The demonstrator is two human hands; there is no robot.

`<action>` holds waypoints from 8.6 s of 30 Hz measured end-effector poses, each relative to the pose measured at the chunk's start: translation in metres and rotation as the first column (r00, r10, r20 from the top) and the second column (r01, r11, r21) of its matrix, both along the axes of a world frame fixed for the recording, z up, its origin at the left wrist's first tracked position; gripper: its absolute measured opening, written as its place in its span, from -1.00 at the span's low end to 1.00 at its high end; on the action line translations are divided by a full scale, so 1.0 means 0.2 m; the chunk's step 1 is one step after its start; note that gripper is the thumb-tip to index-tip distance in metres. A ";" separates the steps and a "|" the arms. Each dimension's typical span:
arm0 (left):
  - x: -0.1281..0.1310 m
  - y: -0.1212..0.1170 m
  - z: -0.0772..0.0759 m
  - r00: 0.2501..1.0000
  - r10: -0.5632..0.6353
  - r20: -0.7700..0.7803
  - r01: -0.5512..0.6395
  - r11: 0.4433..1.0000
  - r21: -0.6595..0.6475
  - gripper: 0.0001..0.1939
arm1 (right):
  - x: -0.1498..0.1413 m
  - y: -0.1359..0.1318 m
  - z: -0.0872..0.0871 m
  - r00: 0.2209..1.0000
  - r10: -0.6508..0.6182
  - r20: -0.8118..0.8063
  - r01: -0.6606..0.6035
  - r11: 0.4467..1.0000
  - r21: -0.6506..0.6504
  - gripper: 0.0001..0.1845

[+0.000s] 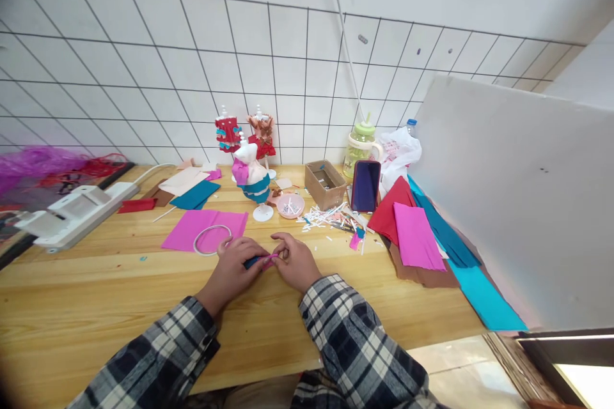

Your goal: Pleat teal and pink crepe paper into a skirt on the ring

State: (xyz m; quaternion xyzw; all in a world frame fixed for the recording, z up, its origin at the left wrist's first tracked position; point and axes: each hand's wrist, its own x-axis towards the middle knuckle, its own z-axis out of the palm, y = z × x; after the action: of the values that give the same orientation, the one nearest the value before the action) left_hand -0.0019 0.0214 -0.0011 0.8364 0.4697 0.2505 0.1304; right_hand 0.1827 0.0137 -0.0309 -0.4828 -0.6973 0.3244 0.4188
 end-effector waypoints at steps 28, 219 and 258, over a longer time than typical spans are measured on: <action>-0.03 0.03 -0.08 0.924 0.154 0.349 -0.028 0.940 -0.340 -0.76 | -0.02 -0.03 0.04 0.996 -0.087 -0.036 0.092 0.976 0.195 -0.79; -0.04 -0.02 0.00 0.973 -0.057 -0.222 0.072 0.996 0.061 -0.81 | 0.08 -0.01 0.05 0.816 0.070 0.574 -0.114 0.993 0.042 -0.85; -0.02 0.04 -0.10 0.968 0.188 -0.165 -0.195 0.980 -0.027 -0.65 | 0.12 -0.01 0.07 0.814 0.065 0.577 -0.098 0.995 0.027 -0.77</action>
State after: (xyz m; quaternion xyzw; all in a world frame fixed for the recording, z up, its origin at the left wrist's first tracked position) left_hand -0.0064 0.0299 -0.0205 0.8017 0.5625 0.1834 0.0851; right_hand 0.2062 0.0118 -0.0178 -0.5160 -0.8200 0.1614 0.1877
